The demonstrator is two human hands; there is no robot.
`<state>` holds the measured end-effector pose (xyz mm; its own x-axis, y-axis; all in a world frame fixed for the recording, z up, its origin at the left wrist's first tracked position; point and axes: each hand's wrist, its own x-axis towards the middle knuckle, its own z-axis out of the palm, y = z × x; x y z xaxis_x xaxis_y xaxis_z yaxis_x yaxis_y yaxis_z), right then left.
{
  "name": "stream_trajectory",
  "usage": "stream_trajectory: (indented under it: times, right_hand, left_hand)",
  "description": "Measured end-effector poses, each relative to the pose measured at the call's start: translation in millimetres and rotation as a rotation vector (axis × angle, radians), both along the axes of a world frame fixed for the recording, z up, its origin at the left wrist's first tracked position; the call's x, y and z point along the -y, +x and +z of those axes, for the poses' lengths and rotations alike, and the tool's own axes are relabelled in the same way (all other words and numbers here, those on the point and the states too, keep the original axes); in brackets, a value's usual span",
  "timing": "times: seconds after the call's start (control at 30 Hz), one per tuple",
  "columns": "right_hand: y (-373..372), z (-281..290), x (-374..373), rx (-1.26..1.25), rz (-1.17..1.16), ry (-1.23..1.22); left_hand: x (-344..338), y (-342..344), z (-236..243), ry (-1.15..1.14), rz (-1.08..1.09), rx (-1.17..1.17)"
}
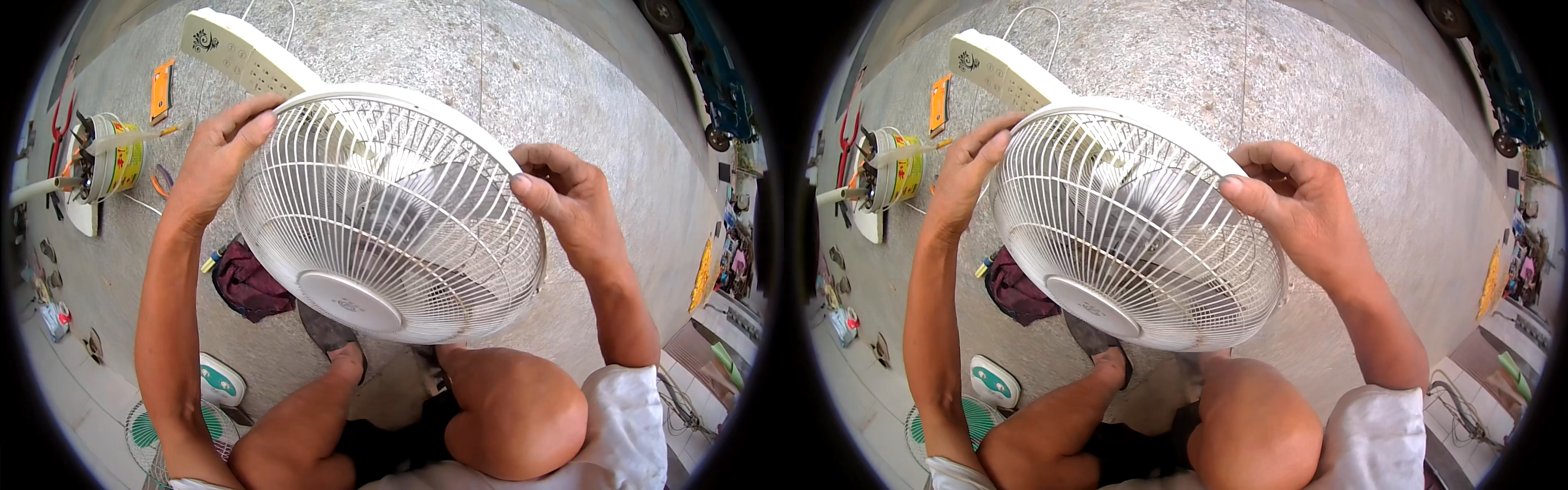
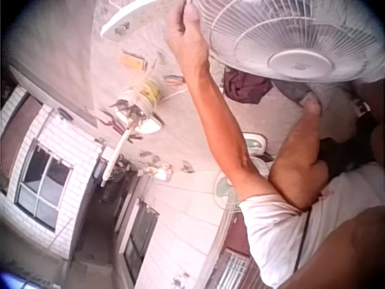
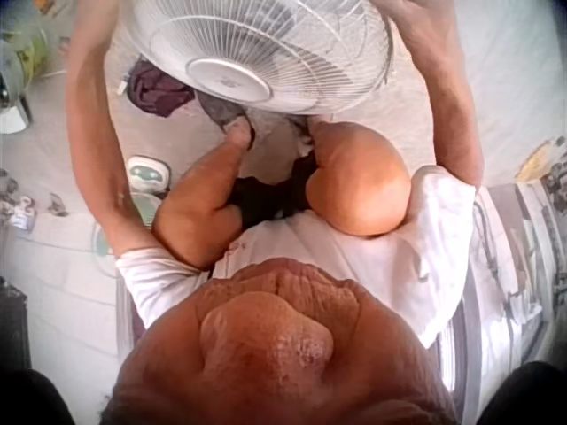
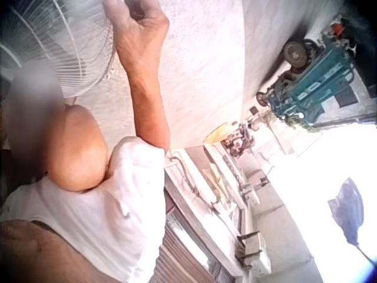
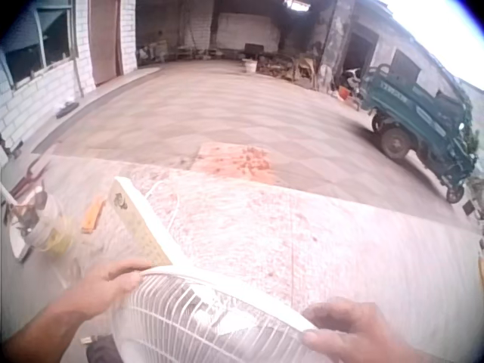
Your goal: The person sits on the floor and uses a screwdriver to remove screws from the front grill of a white electric fan. They detach the grill, set it aside, and then use the screwdriver to remove screws from the fan's neck and mounting bracket.
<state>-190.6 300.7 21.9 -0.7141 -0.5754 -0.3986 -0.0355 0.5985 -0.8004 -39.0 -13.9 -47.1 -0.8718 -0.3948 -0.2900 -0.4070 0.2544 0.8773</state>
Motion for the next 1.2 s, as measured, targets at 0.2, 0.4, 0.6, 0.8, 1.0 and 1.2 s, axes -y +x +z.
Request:
stream_trajectory:
  times: [0.2, 0.4, 0.6, 0.8, 1.0, 1.2]
  right_hand:
    - [-16, 0, 23, 0.108, 0.050, -0.053]
    - [-41, -1, 39, 0.150, 0.255, 0.061]
    - [-52, 0, 52, 0.330, 0.242, 0.068]
    - [-59, -1, 52, 0.385, 0.296, 0.124]
    - [-48, 2, 48, 0.386, 0.237, 0.070]
    - [-44, -4, 41, 0.250, 0.246, 0.062]
  left_hand:
    - [-20, -52, 27, -0.047, -0.245, -0.093]
    - [-21, -66, 29, -0.021, -0.297, -0.015]
    - [-19, -68, 28, 0.072, -0.253, 0.010]
    - [-25, -69, 33, 0.081, -0.272, 0.040]
    - [-29, -75, 35, 0.092, -0.267, 0.061]
    - [-25, -79, 27, 0.106, -0.265, 0.030]
